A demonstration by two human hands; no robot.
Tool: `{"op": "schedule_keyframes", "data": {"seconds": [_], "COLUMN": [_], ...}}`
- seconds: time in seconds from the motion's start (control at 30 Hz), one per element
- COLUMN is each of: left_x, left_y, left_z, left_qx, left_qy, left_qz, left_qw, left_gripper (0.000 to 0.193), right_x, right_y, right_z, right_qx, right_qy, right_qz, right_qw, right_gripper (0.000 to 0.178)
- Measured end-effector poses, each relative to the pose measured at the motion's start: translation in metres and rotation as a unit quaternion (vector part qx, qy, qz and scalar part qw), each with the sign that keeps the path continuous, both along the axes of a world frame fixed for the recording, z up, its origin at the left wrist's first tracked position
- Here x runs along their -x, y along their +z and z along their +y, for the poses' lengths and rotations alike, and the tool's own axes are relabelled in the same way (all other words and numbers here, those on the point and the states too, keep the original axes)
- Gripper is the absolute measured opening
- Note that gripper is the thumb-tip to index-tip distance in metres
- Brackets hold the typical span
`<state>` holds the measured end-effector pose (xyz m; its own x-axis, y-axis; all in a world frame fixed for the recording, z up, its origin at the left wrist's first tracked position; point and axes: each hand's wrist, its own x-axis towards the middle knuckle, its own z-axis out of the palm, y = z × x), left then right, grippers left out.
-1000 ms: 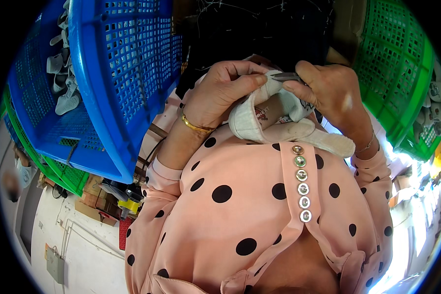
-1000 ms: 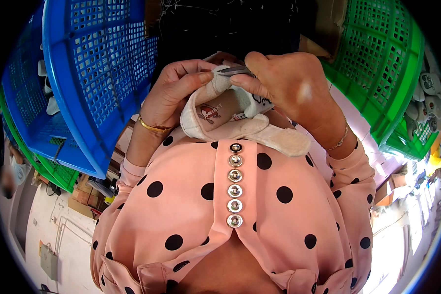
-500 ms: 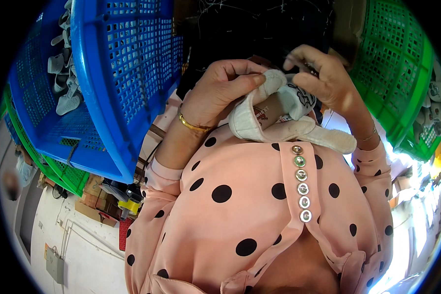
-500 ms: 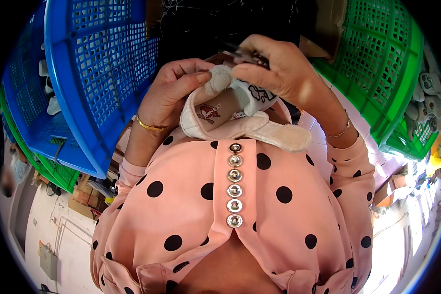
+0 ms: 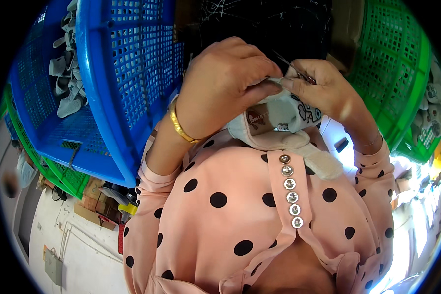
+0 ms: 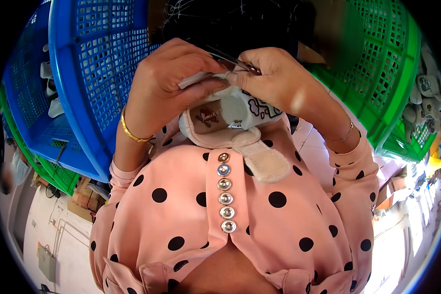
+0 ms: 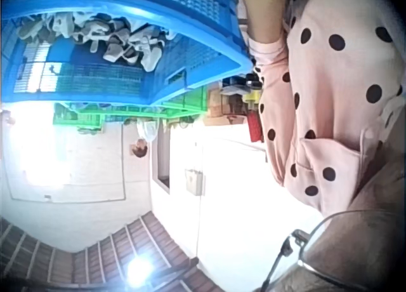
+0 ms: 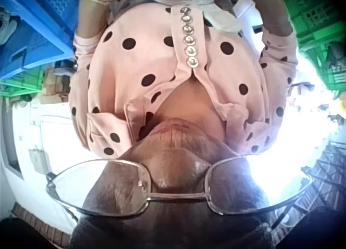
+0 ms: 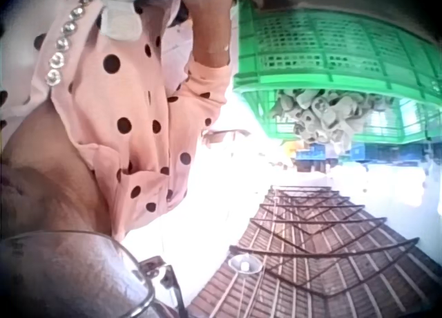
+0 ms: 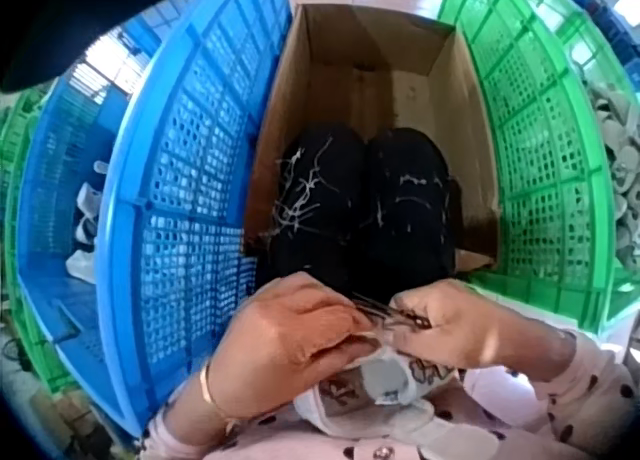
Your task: The person sits on the floor and uses scissors to trim loose threads and excess fabric from the edges and straps of small children's shoes. They handle the shoes one at a time, picking them from a blue basket, trimming them, and placing them into a cardboard box.
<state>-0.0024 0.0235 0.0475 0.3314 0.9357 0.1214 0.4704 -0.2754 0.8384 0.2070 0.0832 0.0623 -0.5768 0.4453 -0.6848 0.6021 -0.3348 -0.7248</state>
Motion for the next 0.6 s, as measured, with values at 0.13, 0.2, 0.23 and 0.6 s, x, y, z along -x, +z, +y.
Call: {"op": "schedule_keyframes", "data": {"seconds": [0.13, 0.2, 0.23, 0.6], "left_x": [-0.0070, -0.0082, -0.0087, -0.0091], "left_y": [-0.0036, -0.0037, -0.0028, -0.0040], "left_z": [-0.0035, -0.0049, -0.0057, -0.0056], "left_qx": [-0.004, 0.005, 0.011, -0.049], "left_qy": [0.020, 0.031, 0.035, 0.014], "left_qz": [0.005, 0.003, -0.002, 0.002], "left_qw": [1.000, 0.999, 0.999, 0.999], "left_gripper": [0.024, 0.023, 0.023, 0.021], "right_x": [0.0001, -0.0006, -0.0010, -0.0028], "right_y": [0.0002, -0.0010, -0.0011, -0.0017], "right_z": [-0.0005, 0.0003, 0.0008, -0.0020], "right_qx": [0.025, 0.030, 0.026, 0.027], "right_qy": [-0.008, -0.006, -0.002, -0.012], "right_qz": [-0.002, -0.005, -0.005, 0.017], "right_qw": [1.000, 1.000, 1.000, 0.999], "right_gripper": [0.025, 0.025, 0.025, 0.021]}}
